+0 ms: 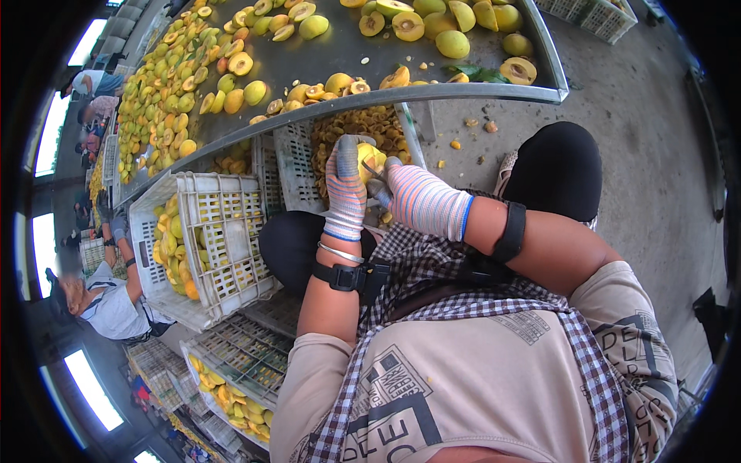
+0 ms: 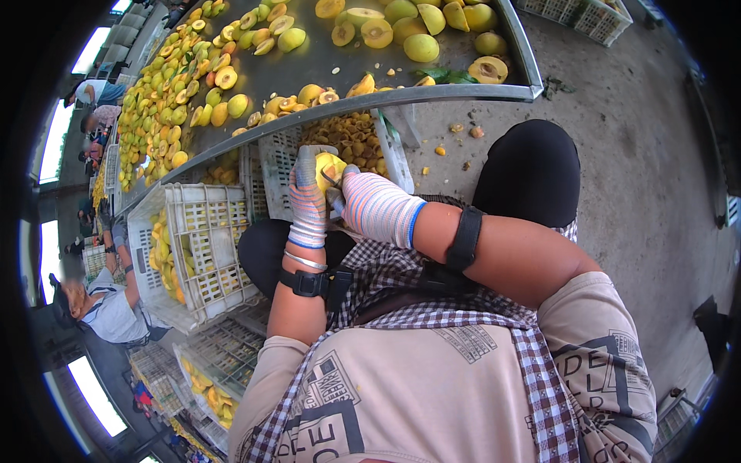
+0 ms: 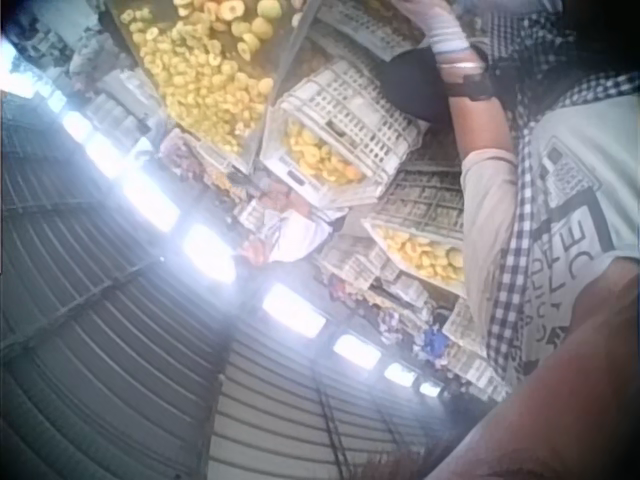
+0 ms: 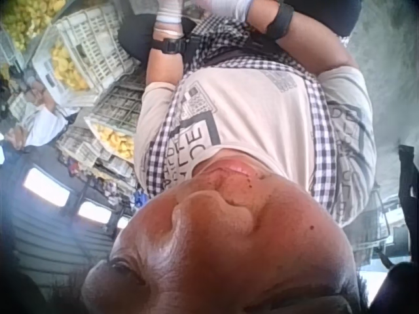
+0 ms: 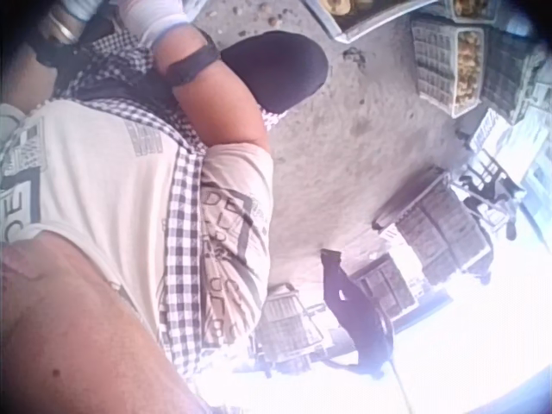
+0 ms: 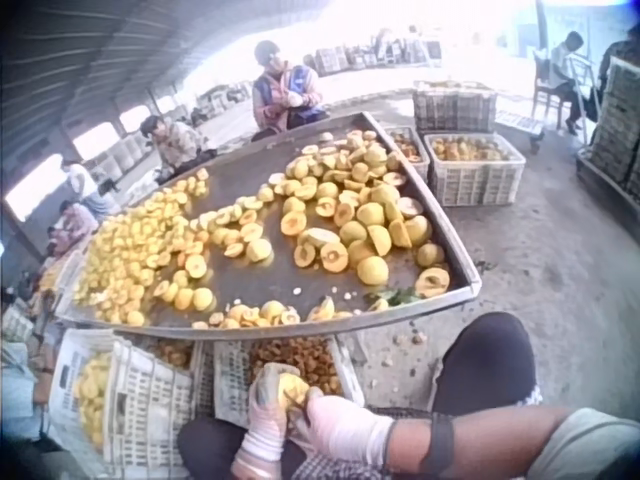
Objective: The recorder is removing the pits from halved yellow nectarines or peaches using a specialized hand tool in an industrial processing facility.
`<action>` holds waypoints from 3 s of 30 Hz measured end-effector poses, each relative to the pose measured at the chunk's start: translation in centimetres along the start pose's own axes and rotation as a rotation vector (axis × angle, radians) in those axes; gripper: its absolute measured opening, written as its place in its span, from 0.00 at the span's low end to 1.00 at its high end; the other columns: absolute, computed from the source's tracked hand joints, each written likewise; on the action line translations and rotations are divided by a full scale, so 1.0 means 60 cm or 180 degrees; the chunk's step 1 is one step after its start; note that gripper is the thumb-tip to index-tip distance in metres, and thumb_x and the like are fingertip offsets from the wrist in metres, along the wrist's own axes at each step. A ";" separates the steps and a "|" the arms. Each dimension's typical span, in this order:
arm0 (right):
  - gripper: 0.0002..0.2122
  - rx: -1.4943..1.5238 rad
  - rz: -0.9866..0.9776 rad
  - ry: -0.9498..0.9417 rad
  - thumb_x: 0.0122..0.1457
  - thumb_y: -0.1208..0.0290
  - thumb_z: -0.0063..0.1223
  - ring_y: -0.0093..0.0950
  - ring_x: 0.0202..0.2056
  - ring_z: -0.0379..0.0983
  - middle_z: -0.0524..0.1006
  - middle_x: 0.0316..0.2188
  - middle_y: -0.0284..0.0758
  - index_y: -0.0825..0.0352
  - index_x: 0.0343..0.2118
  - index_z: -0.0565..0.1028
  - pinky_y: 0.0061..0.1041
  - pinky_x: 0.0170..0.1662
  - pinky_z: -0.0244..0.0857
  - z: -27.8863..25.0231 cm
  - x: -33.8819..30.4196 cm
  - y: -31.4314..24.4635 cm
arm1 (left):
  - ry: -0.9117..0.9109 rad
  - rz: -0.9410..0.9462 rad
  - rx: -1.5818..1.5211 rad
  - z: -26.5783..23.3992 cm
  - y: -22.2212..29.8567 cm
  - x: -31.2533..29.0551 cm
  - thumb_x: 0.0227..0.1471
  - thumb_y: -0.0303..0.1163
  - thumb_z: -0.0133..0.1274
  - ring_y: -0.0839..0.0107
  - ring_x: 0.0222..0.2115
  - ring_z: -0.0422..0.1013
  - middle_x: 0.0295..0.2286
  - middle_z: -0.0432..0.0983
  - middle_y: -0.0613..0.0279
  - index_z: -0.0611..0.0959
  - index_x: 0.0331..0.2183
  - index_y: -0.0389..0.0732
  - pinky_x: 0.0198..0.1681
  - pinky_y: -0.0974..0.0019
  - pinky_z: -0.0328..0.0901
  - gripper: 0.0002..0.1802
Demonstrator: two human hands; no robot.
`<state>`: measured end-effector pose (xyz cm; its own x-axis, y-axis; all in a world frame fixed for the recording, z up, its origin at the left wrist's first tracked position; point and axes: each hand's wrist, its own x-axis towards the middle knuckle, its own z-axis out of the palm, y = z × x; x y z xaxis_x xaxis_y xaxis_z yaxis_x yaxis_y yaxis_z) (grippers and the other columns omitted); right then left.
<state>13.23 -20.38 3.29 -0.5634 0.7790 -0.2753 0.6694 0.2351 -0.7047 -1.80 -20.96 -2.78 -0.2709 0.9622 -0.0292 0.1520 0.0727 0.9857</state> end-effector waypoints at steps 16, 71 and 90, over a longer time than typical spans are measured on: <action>0.22 0.1513 -0.0122 -0.0271 0.55 0.58 0.50 0.42 0.37 0.73 0.75 0.32 0.48 0.75 0.43 0.66 0.33 0.41 0.67 0.024 0.021 0.033 | -0.0194 -0.0039 -0.1001 0.016 0.064 -0.020 0.55 0.56 0.39 0.69 0.31 0.72 0.30 0.74 0.57 0.73 0.39 0.36 0.37 0.66 0.68 0.30; 0.13 0.1390 0.0760 -0.1478 0.53 0.67 0.49 0.32 0.25 0.75 0.76 0.25 0.41 0.70 0.38 0.70 0.31 0.27 0.68 -0.011 0.014 -0.005 | -0.0472 0.0839 -0.0290 0.012 0.027 -0.012 0.55 0.47 0.46 0.70 0.30 0.73 0.27 0.76 0.57 0.78 0.36 0.35 0.35 0.67 0.68 0.22; 0.15 -0.0201 -0.0075 -0.0568 0.48 0.69 0.54 0.41 0.37 0.74 0.76 0.31 0.47 0.73 0.37 0.72 0.32 0.38 0.69 0.025 0.041 0.031 | -0.0407 -0.0022 -0.0715 0.019 0.026 -0.017 0.52 0.48 0.50 0.71 0.31 0.71 0.31 0.75 0.58 0.76 0.40 0.39 0.39 0.68 0.66 0.23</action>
<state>12.35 -18.90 0.32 -0.6524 0.6588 -0.3747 0.6809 0.2924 -0.6715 -0.21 -21.52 -1.40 -0.1467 0.9883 -0.0427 -0.0683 0.0329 0.9971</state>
